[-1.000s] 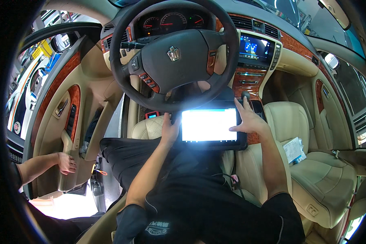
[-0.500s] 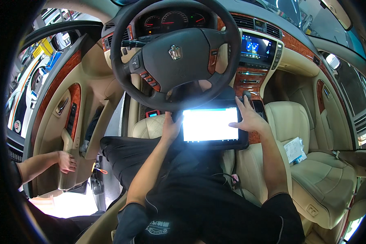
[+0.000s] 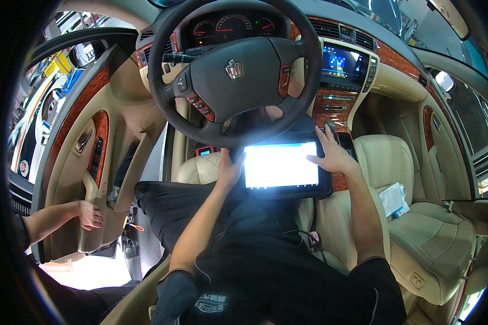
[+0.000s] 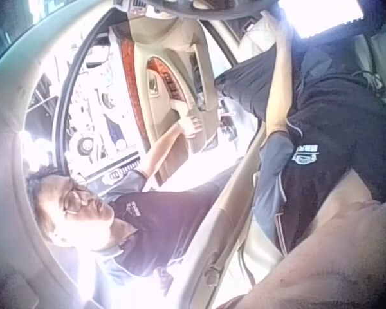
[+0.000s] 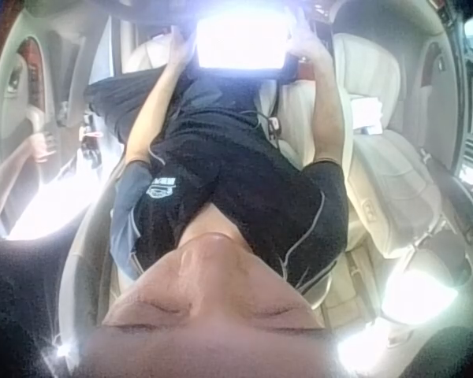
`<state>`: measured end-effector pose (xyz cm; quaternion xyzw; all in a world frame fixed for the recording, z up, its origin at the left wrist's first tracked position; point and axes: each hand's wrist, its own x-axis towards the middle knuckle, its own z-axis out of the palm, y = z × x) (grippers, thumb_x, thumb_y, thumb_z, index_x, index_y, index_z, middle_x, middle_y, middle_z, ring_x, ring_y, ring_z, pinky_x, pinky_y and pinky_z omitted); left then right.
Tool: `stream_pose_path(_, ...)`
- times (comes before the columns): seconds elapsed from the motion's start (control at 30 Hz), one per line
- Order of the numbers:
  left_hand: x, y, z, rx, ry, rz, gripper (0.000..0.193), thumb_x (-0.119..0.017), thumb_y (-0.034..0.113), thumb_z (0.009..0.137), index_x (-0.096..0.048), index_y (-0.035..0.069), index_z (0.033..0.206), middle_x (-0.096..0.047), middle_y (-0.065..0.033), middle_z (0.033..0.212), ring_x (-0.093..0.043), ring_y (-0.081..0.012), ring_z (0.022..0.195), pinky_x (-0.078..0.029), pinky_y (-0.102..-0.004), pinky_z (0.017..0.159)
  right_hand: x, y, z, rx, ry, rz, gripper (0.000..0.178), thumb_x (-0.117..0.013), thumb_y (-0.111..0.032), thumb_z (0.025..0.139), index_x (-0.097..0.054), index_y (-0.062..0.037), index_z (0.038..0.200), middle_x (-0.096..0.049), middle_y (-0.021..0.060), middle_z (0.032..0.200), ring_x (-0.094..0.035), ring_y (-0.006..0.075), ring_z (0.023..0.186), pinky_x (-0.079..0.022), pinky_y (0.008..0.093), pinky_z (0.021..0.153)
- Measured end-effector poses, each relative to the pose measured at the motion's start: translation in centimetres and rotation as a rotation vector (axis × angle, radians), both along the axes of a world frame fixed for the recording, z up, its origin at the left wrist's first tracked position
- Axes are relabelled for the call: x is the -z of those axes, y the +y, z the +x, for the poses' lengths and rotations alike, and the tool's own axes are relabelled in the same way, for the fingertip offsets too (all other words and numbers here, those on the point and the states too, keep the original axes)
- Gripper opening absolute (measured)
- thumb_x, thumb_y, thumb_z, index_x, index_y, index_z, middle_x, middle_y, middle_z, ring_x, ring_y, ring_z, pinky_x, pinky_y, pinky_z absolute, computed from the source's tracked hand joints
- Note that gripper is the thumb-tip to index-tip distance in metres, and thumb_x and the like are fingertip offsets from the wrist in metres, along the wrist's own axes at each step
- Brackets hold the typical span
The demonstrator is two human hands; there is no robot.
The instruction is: Using a diagnostic tablet to check vehicle systems while sitting in the driver's seat.
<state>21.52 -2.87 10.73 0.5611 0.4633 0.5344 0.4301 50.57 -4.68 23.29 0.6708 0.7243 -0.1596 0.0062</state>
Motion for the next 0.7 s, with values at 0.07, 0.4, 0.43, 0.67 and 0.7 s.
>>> stream_pose_path(0.07, 0.0, 0.0, 0.0, 0.009, -0.017, 0.003, 0.055, -0.057, 0.011, 0.085, -0.03, 0.001, 0.131, -0.048, -0.0159, 0.119, -0.048, -0.024, 0.111, -0.036, -0.0336, 0.096, 0.1, 0.1, 0.3, -0.021, 0.102, 0.003, 0.091, -0.06, -0.047, 0.078, -0.011, -0.0051, 0.143, -0.003, 0.0273, 0.146, -0.02, 0.0436, 0.132, -0.026, 0.0437, 0.106)
stream_pose_path(0.4, 0.9, 0.2, -0.2, 0.008, -0.006, -0.034, 0.056, -0.058, 0.012, 0.085, -0.029, 0.002, 0.131, -0.048, -0.0169, 0.122, -0.047, -0.0256, 0.113, -0.036, -0.0339, 0.097, 0.3, 0.1, 0.6, -0.019, 0.033, 0.035, 0.089, -0.055, -0.053, 0.079, -0.012, -0.01, 0.144, -0.005, 0.0196, 0.149, -0.029, 0.0394, 0.13, -0.032, 0.0424, 0.104)
stream_pose_path(0.43, 0.9, 0.2, -0.2, 0.008, -0.006, -0.034, 0.056, -0.058, 0.012, 0.085, -0.029, 0.002, 0.131, -0.048, -0.0169, 0.122, -0.047, -0.0256, 0.113, -0.036, -0.0339, 0.097, 0.2, 0.1, 0.5, -0.016, 0.03, 0.029, 0.089, -0.055, -0.053, 0.079, -0.012, -0.01, 0.144, -0.005, 0.0197, 0.149, -0.03, 0.0395, 0.13, -0.032, 0.0423, 0.104)
stream_pose_path(0.67, 1.2, 0.5, -0.1, -0.002, 0.012, -0.006, 0.056, -0.058, 0.01, 0.084, -0.029, 0.002, 0.132, -0.047, -0.0151, 0.121, -0.047, -0.0239, 0.112, -0.036, -0.0337, 0.096, 0.3, 0.2, 0.6, -0.028, 0.032, 0.05, 0.088, -0.055, -0.052, 0.079, -0.014, -0.0084, 0.144, -0.007, 0.0205, 0.149, -0.032, 0.0392, 0.129, -0.033, 0.0415, 0.103)
stream_pose_path(0.7, 1.5, 0.6, -0.1, -0.021, 0.021, 0.024, 0.057, -0.059, 0.006, 0.084, -0.03, 0.002, 0.132, -0.047, -0.0124, 0.12, -0.046, -0.0208, 0.109, -0.035, -0.0326, 0.095, 0.0, 0.1, 0.4, -0.03, 0.032, 0.05, 0.088, -0.055, -0.052, 0.079, -0.014, -0.0084, 0.144, -0.007, 0.0205, 0.149, -0.032, 0.0392, 0.129, -0.033, 0.0415, 0.103)
